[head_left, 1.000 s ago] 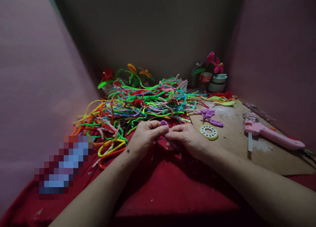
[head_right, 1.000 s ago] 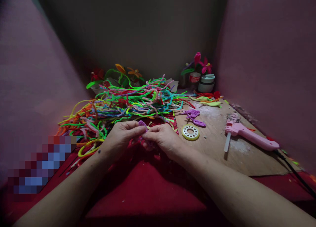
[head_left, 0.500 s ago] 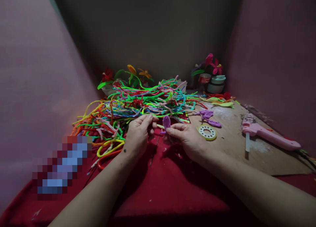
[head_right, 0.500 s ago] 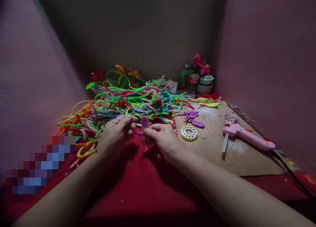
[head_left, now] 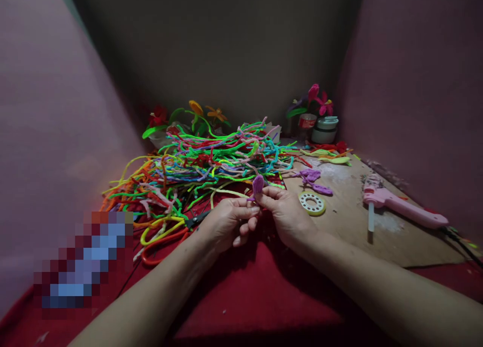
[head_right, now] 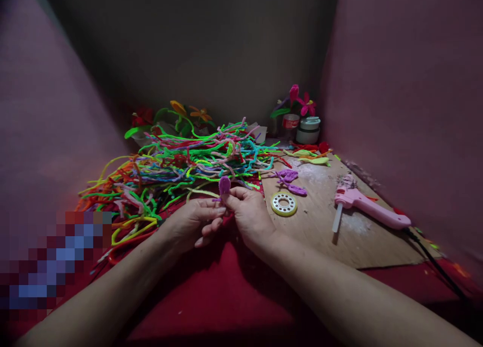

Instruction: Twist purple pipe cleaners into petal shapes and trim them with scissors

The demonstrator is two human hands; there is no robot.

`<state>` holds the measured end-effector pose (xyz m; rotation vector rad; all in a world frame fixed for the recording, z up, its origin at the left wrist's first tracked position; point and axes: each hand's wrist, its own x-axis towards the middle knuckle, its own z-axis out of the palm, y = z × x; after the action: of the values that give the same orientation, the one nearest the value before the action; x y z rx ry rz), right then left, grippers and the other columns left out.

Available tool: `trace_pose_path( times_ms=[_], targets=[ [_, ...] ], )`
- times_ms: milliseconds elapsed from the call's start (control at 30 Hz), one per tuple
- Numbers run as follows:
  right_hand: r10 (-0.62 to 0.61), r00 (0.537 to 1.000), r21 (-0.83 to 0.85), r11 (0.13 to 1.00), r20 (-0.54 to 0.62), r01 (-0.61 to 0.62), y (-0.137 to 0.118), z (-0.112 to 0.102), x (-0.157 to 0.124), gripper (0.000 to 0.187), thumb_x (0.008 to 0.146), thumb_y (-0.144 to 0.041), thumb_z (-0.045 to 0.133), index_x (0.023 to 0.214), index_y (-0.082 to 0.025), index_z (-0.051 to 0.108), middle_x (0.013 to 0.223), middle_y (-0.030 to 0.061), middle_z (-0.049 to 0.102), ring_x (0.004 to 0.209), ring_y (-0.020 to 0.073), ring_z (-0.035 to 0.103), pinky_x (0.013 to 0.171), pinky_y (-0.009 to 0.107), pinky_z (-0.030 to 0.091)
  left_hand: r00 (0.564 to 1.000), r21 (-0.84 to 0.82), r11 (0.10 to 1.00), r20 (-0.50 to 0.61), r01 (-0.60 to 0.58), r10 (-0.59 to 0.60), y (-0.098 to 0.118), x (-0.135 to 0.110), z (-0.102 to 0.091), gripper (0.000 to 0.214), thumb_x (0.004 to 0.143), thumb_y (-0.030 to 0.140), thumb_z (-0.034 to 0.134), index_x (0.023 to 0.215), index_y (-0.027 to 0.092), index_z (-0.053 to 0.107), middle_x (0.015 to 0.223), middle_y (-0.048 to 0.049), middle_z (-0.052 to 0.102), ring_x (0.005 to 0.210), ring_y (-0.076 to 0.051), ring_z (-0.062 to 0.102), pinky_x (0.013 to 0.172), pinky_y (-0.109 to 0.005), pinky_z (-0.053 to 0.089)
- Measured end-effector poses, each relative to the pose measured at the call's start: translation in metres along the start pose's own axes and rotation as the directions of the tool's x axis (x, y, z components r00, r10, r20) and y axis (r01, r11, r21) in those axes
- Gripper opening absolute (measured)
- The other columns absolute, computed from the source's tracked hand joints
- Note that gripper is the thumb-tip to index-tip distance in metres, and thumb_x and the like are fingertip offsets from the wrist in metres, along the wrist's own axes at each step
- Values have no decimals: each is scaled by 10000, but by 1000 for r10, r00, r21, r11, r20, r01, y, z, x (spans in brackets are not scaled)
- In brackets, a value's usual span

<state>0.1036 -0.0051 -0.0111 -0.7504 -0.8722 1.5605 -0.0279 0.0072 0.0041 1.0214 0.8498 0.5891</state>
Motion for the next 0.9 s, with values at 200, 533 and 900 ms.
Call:
trace_pose_path(
  times_ms=[200,533,900],
  targets=[
    [-24,996,-90,996,-86,16,-1,-2,3,241,604,-344,691,636,-149,553,550,-18,553,467,97,489,464,221,361,983,338,939,-141,-65,118,-1,-6,12,255,739,326,550,570,154,467,420,55,462,296,-26,285,296,-152,179],
    [-145,973,-109,986,-178,127,-5,-10,13,209,625,-323,670,577,-144,573,552,-14,546,502,83,434,527,227,331,972,650,757,-127,-70,199,-3,-11,13,203,730,286,524,572,158,522,441,36,503,370,-70,407,387,-186,292],
    [24,997,-229,973,-71,-39,-6,-2,0,212,655,-342,634,607,-146,570,496,-28,484,430,76,392,441,228,272,741,690,641,-225,-337,633,6,-8,7,143,750,282,569,695,152,594,681,-3,604,644,-113,530,610,-210,406]
  ],
)
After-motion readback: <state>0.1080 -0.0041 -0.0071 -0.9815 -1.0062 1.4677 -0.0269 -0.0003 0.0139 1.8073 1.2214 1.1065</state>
